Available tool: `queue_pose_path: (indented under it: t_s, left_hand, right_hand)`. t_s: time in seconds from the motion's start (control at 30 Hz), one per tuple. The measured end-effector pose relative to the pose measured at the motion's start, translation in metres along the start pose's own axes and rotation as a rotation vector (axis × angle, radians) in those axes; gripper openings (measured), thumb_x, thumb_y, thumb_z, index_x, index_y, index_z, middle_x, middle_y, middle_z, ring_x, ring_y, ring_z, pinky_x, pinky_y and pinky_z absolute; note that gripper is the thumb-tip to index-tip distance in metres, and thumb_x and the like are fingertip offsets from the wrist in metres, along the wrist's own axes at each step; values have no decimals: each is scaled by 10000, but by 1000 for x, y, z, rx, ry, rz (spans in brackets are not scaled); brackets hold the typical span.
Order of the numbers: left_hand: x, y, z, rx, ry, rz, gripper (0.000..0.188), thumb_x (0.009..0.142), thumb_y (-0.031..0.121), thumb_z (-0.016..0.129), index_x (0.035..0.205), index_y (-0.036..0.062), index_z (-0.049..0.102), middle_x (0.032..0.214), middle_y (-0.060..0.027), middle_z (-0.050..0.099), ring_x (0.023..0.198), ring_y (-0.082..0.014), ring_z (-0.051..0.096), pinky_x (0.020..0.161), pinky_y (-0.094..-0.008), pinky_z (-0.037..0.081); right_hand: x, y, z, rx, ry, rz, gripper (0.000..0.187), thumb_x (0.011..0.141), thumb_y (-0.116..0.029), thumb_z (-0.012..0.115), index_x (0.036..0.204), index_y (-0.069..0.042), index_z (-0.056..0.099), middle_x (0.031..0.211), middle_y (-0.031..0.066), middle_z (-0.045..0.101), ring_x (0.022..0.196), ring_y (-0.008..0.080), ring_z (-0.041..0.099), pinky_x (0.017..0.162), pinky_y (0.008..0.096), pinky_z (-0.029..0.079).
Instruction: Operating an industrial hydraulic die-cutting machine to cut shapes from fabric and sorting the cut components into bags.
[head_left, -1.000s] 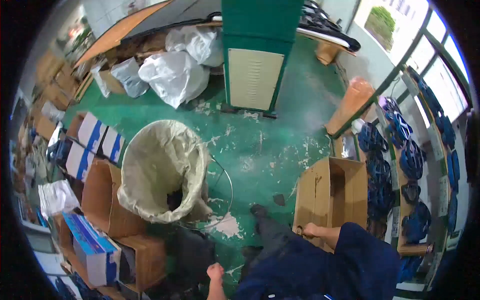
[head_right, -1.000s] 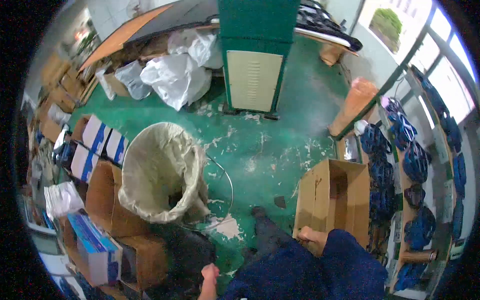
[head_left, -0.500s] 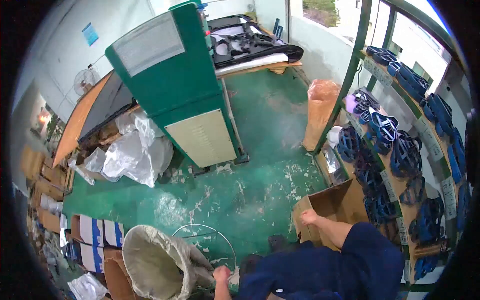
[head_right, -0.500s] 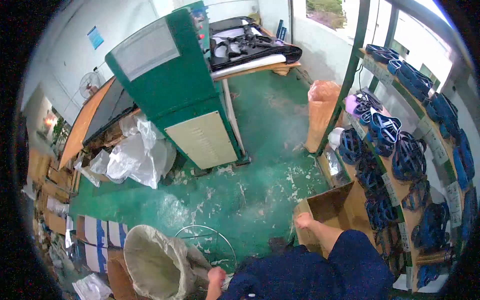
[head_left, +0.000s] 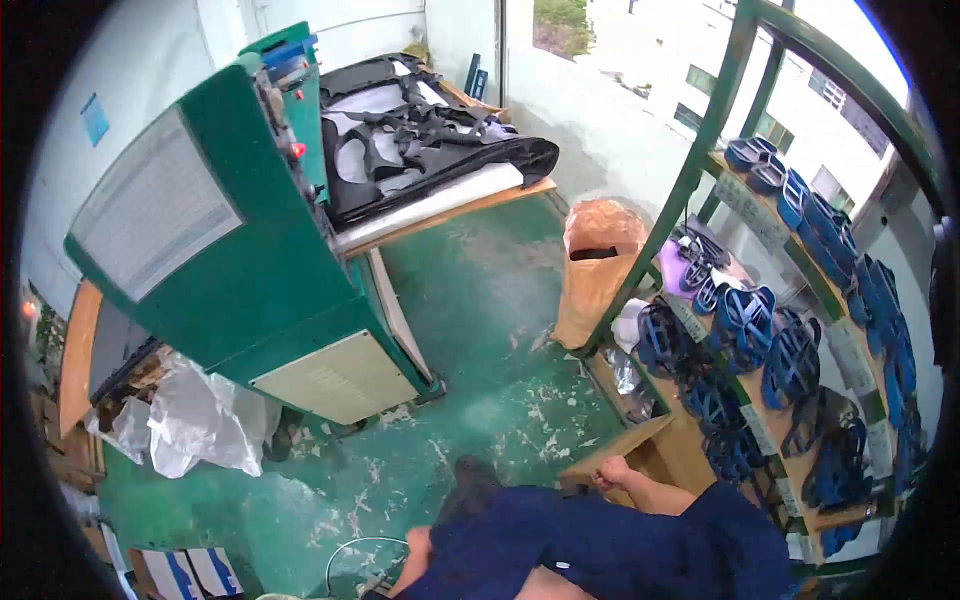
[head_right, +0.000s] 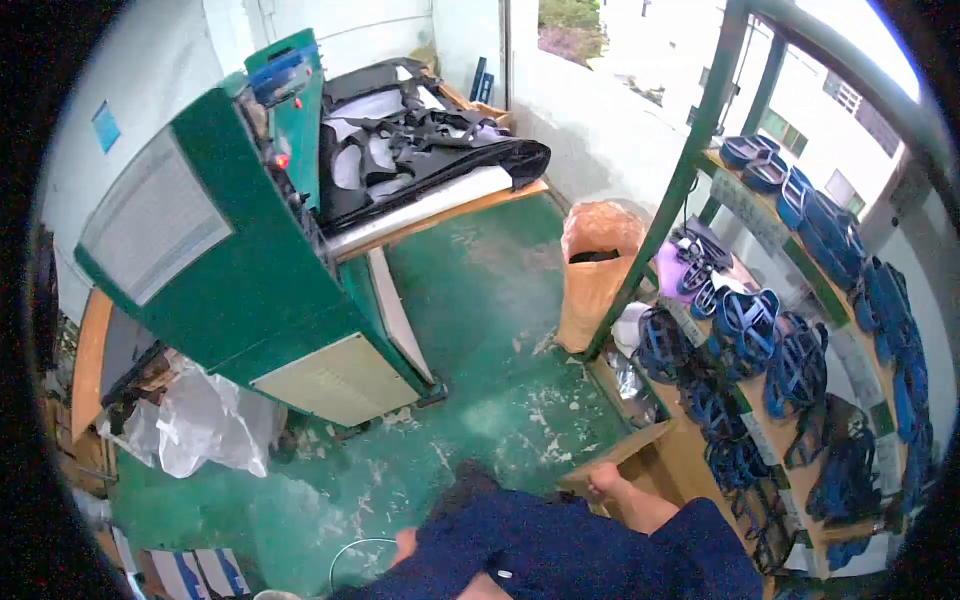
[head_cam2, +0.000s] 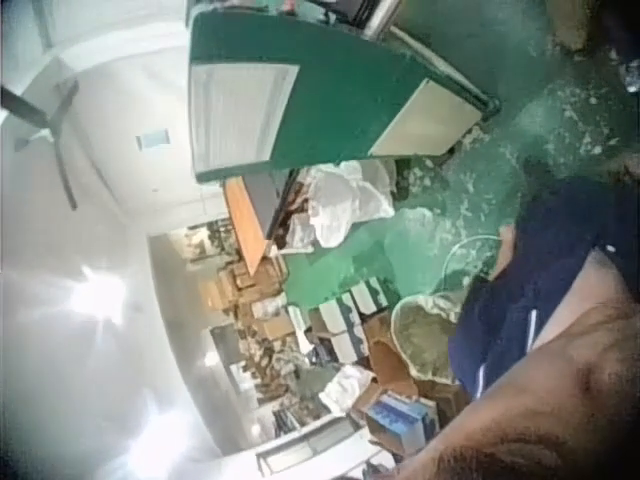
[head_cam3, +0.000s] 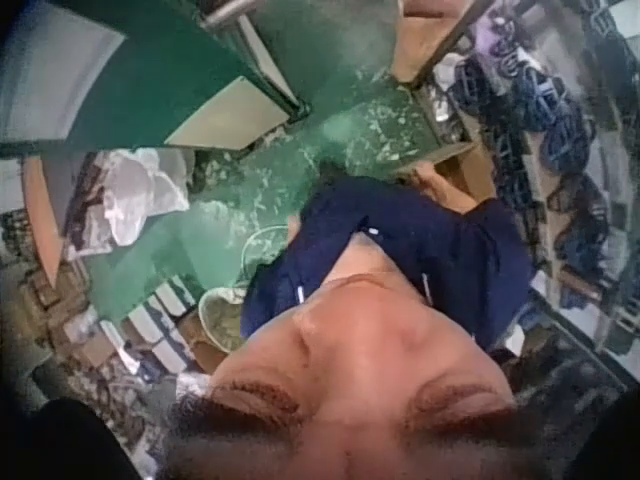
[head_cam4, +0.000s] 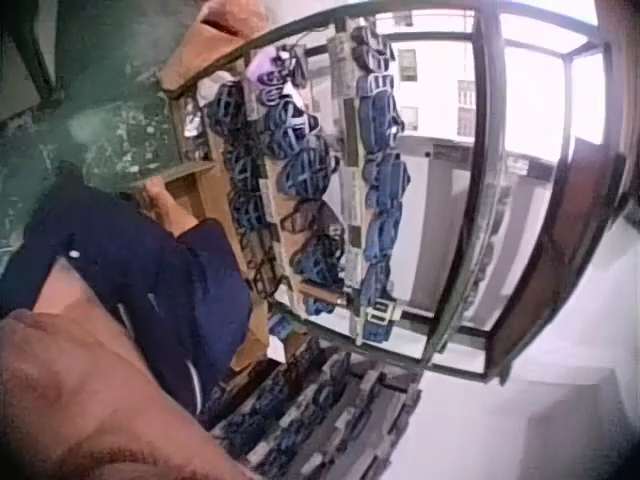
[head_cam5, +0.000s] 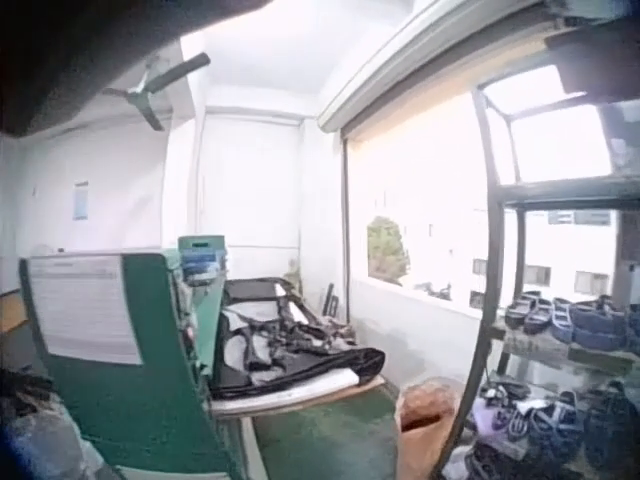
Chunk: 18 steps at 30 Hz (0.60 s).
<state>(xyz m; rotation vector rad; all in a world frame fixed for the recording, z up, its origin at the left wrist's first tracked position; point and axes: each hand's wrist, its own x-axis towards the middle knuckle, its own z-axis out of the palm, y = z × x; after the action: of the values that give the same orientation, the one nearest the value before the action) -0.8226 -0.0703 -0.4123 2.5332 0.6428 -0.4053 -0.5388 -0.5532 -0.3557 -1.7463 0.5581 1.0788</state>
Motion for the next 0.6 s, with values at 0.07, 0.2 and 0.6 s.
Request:
queue_pose_path:
  t_s: [0.07, 0.2, 0.6]
  left_hand:
    - [58, 4, -40, -367, 125, -123, 193, 752, 201, 594, 711, 49, 705, 660, -117, 671, 560, -239, 625, 536, -376, 485]
    - [208, 91, -181, -803, 172, -292, 175, 762, 80, 540, 603, 64, 613, 566, -12, 577, 533, -126, 539, 496, -286, 428]
    - [369, 334, -298, -1624, 239, -294, 244, 912, 131, 626, 1129, 29, 579, 968, -123, 673, 835, -210, 656, 716, -330, 545]
  right_hand:
    - [0, -47, -8, -235, 93, -42, 165, 825, -15, 484, 760, 39, 626, 639, 143, 614, 476, 242, 567, 396, 363, 425]
    - [59, -81, -29, 359, 227, -12, 141, 849, -33, 501, 777, 26, 606, 646, 142, 606, 482, 237, 569, 389, 357, 433]
    - [345, -298, -136, -1384, -26, -548, 146, 759, -237, 602, 684, -179, 713, 743, 51, 708, 684, 221, 674, 540, 381, 502]
